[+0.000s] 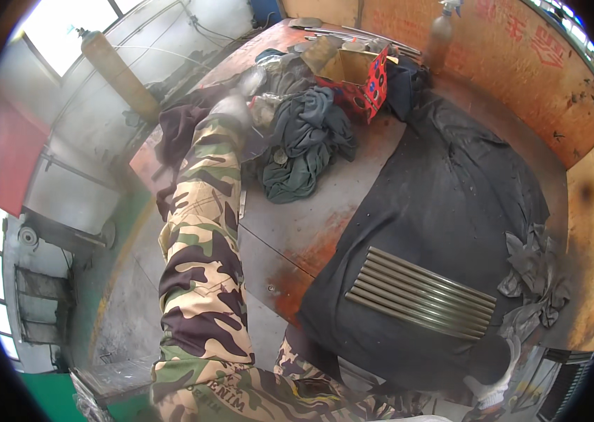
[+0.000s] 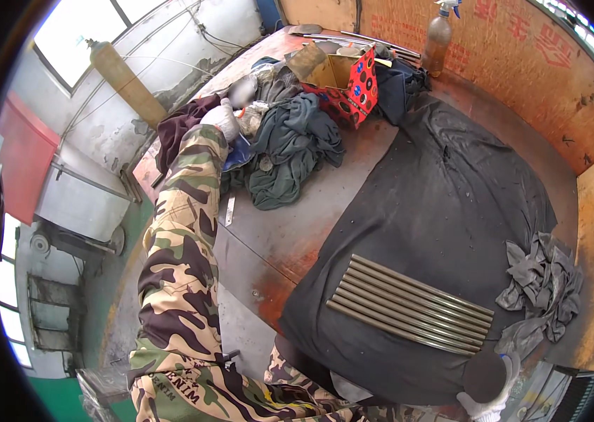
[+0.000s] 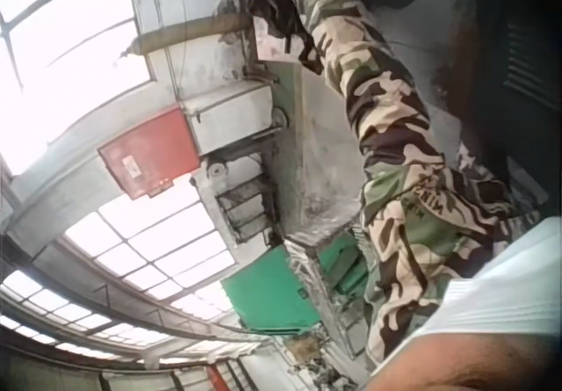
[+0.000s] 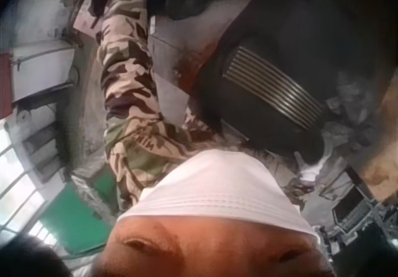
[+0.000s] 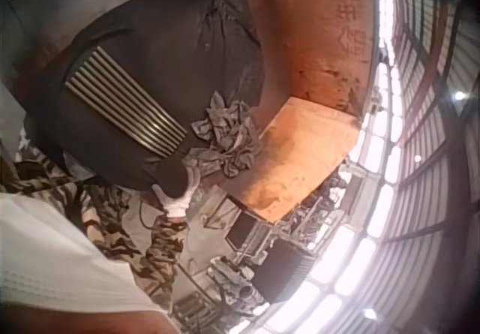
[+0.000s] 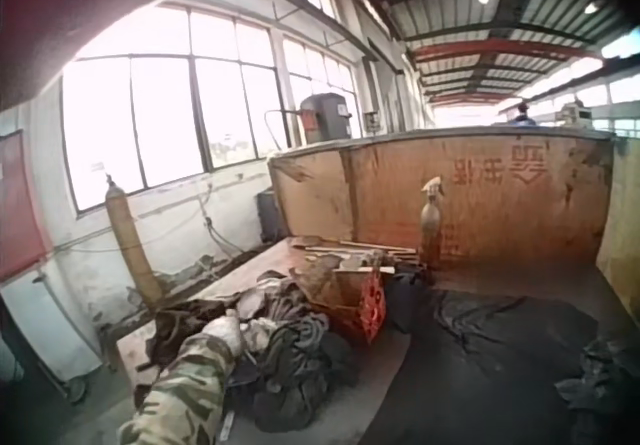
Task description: Sanding and wiping curved metal rods at a workbench in a fabrication shop.
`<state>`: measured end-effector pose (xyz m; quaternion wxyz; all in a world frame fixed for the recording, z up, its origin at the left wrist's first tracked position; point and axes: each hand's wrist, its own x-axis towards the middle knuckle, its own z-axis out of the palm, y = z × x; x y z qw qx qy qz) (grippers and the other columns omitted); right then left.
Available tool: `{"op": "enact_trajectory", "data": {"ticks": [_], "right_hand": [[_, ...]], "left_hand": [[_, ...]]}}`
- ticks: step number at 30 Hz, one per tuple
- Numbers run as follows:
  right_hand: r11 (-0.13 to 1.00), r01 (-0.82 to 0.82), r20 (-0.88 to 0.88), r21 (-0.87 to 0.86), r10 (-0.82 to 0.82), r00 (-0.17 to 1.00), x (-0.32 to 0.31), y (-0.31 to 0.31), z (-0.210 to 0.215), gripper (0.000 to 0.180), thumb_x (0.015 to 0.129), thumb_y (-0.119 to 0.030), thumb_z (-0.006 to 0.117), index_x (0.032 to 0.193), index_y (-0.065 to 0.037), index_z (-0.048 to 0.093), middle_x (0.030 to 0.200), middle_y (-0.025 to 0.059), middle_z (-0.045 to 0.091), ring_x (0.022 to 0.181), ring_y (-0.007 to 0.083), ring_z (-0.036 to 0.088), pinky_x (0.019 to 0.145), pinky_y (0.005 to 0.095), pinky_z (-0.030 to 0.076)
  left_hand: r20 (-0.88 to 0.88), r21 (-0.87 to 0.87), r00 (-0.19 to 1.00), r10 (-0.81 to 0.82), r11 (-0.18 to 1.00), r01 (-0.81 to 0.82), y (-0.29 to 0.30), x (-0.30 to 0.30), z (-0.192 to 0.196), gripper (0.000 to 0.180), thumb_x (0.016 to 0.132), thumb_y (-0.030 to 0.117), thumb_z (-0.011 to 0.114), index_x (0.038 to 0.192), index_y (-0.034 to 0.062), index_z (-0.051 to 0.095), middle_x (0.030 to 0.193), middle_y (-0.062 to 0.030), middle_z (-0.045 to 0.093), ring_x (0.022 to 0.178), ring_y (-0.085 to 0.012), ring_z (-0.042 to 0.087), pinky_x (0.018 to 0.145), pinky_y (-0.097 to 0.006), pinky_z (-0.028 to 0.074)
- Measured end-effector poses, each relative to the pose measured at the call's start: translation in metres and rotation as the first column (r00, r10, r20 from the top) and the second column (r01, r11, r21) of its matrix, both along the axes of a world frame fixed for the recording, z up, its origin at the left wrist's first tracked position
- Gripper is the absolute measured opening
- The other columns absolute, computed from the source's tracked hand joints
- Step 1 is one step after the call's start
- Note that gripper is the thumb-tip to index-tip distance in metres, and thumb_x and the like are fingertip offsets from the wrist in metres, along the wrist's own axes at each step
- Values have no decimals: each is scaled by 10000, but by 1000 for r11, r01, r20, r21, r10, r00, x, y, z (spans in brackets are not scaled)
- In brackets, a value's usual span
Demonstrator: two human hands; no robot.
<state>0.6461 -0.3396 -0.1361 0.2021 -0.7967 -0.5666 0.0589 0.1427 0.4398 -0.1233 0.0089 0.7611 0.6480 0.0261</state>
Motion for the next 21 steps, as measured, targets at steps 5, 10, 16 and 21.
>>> {"op": "enact_trajectory", "data": {"ticks": [5, 10, 16, 21], "right_hand": [[996, 66, -110, 52, -60, 992, -2, -8, -3, 1363, 506, -561, 977, 1611, -15, 396, 1697, 242, 295, 1498, 409, 434, 1231, 496, 405], [994, 79, -133, 71, -69, 989, -5, 0, -4, 1347, 484, -528, 974, 1595, -14, 412, 1668, 237, 345, 1499, 408, 430, 1228, 502, 408], [999, 47, 41, -15, -46, 998, -13, 10, 10, 1311, 439, -504, 947, 1554, -48, 431, 1605, 270, 383, 1446, 485, 433, 1174, 567, 432], [1000, 7, 108, -7, -6, 994, -12, 16, 6, 1292, 417, -477, 937, 1534, -78, 426, 1588, 302, 359, 1367, 522, 488, 1116, 591, 468]], "left_hand": [[184, 192, 981, 69, 976, -104, -43, 34, 27, 525, 988, 290, 639, 1452, 53, 580, 1328, -273, 692, 1214, -412, 696, 1058, -493, 547], [240, 652, 784, -573, 693, 307, -69, 92, 39, 415, 912, 68, 658, 1319, 131, 708, 1224, -186, 740, 1147, -402, 699, 995, -503, 565], [134, 381, 784, -606, 762, 524, -106, 206, 53, 344, 876, 182, 621, 1183, 61, 717, 1124, -188, 753, 1153, -374, 679, 1046, -490, 494], [61, 628, 695, -717, 569, 532, -128, 209, 13, 213, 878, 148, 605, 1028, 97, 748, 997, -157, 767, 1051, -328, 698, 1003, -466, 477]]}}
